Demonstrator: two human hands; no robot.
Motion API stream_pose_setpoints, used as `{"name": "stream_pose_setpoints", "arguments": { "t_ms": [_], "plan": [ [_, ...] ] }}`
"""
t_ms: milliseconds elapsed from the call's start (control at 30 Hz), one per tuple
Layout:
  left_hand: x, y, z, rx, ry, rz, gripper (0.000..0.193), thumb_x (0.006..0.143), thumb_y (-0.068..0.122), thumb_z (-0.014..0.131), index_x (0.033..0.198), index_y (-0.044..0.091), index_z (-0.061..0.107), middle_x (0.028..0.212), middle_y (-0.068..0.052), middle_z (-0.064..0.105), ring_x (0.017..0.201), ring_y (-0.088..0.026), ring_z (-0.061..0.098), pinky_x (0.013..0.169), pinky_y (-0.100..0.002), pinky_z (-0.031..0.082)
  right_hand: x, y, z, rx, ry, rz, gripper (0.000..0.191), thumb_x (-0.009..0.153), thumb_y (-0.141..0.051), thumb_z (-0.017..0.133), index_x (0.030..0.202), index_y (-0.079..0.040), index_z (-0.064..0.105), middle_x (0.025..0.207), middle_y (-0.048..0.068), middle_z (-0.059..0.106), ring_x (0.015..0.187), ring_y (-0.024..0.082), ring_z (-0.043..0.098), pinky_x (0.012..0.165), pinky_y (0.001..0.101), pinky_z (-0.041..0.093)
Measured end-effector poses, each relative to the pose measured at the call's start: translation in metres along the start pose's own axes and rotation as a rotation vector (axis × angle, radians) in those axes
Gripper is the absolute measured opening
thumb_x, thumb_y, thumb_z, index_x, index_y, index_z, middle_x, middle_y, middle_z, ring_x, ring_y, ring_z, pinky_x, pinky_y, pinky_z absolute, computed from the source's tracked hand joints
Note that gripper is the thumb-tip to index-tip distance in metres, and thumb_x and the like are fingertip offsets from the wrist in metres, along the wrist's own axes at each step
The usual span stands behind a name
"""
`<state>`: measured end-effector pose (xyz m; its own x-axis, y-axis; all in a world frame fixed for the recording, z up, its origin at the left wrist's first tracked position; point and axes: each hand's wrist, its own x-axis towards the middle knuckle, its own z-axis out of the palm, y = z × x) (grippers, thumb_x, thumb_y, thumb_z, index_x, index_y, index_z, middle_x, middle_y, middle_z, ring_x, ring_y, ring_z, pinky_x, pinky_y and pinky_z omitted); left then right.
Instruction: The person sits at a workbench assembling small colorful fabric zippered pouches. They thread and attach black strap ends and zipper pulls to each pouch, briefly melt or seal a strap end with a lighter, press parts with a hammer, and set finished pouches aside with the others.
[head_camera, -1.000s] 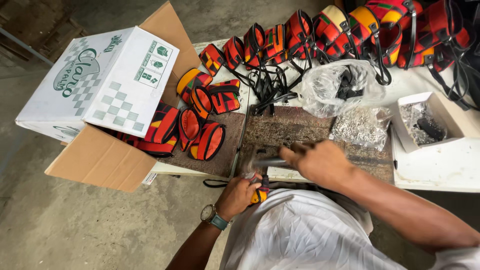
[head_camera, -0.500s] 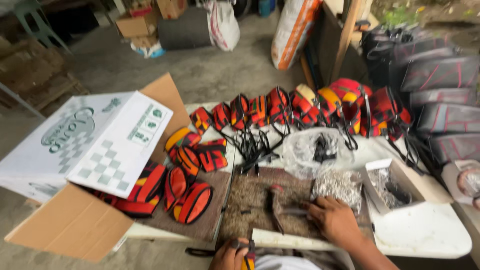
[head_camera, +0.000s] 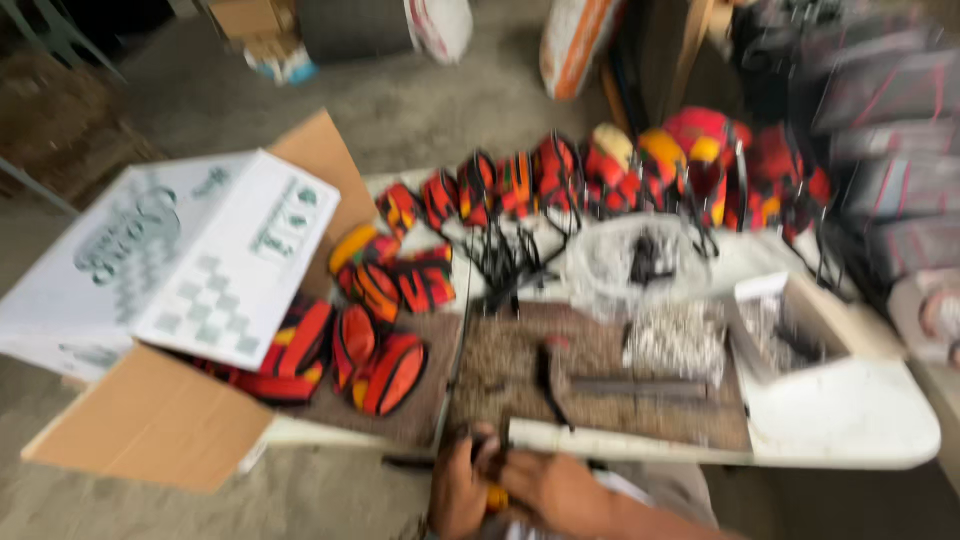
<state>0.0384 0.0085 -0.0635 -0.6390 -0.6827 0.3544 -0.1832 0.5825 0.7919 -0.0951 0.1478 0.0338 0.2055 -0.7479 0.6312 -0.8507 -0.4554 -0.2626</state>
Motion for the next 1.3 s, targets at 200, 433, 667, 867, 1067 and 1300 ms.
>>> {"name": "stream_pose_setpoints", "arguments": {
  "t_ms": [200, 433, 667, 867, 1067, 1300],
  "plan": [
    [0.079, 0.011, -0.031, 0.211, -0.371, -0.242, 0.041, 0.097, 0.042, 0.066, 0.092, 0.001, 0.065, 0.083, -0.017, 0.071, 0.079, -0.032, 0.072, 0.072, -0.046, 0.053, -0.010, 0.017, -0.012, 0.279, 0.027, 0.289, 0.032, 0.085, -0.020, 0.084, 0.109, -0.006, 0.069, 0.101, 0.014, 0.074, 0.093, 0.027, 0.074, 0.076, 0.0379, 0.059],
    [0.164, 0.027, -0.040, 0.873, -0.507, 0.286, 0.015, 0.086, 0.017, 0.066, 0.091, 0.003, 0.070, 0.086, -0.021, 0.072, 0.083, -0.038, 0.072, 0.070, -0.050, 0.058, -0.083, 0.060, -0.095, 0.347, 0.616, 0.941, 0.030, 0.077, -0.008, 0.085, 0.098, 0.000, 0.065, 0.090, 0.014, 0.078, 0.081, 0.019, 0.076, 0.069, 0.0309, 0.060],
    [0.159, 0.042, -0.027, 0.869, -0.533, 0.060, 0.042, 0.088, 0.037, 0.075, 0.112, 0.003, 0.067, 0.104, -0.023, 0.071, 0.094, -0.038, 0.071, 0.079, -0.050, 0.056, -0.069, 0.094, -0.099, 0.325, 0.938, 0.511, 0.035, 0.091, 0.002, 0.082, 0.108, -0.001, 0.053, 0.112, 0.014, 0.070, 0.114, 0.020, 0.071, 0.098, 0.0328, 0.060],
    [0.120, 0.080, 0.013, -1.471, -0.554, -0.094, 0.034, 0.096, 0.036, 0.073, 0.102, 0.009, 0.054, 0.130, -0.008, 0.066, 0.127, -0.022, 0.066, 0.104, -0.054, 0.058, -0.041, 0.080, -0.074, 0.539, 0.922, 0.507, 0.039, 0.089, 0.003, 0.082, 0.111, -0.002, 0.051, 0.113, 0.010, 0.067, 0.120, 0.020, 0.070, 0.103, 0.0356, 0.060],
    [0.129, 0.084, 0.017, -0.818, -0.249, 0.192, 0.039, 0.099, 0.022, 0.081, 0.124, -0.006, 0.070, 0.123, -0.012, 0.073, 0.116, -0.020, 0.069, 0.106, -0.038, 0.054, -0.012, 0.074, -0.089, 0.461, 0.667, 0.659, 0.074, 0.072, -0.004, 0.084, 0.137, -0.002, 0.047, 0.125, 0.008, 0.056, 0.110, 0.018, 0.063, 0.093, 0.0348, 0.058],
    [0.123, 0.082, 0.008, -0.922, -0.251, 0.092, 0.048, 0.093, 0.027, 0.082, 0.127, -0.003, 0.066, 0.122, -0.009, 0.073, 0.112, -0.016, 0.069, 0.103, -0.033, 0.054, -0.013, 0.098, -0.075, 0.919, 0.796, 0.717, 0.045, 0.108, -0.035, 0.061, 0.127, 0.006, 0.065, 0.119, 0.017, 0.072, 0.099, 0.018, 0.069, 0.089, 0.0303, 0.056]
  ]
}}
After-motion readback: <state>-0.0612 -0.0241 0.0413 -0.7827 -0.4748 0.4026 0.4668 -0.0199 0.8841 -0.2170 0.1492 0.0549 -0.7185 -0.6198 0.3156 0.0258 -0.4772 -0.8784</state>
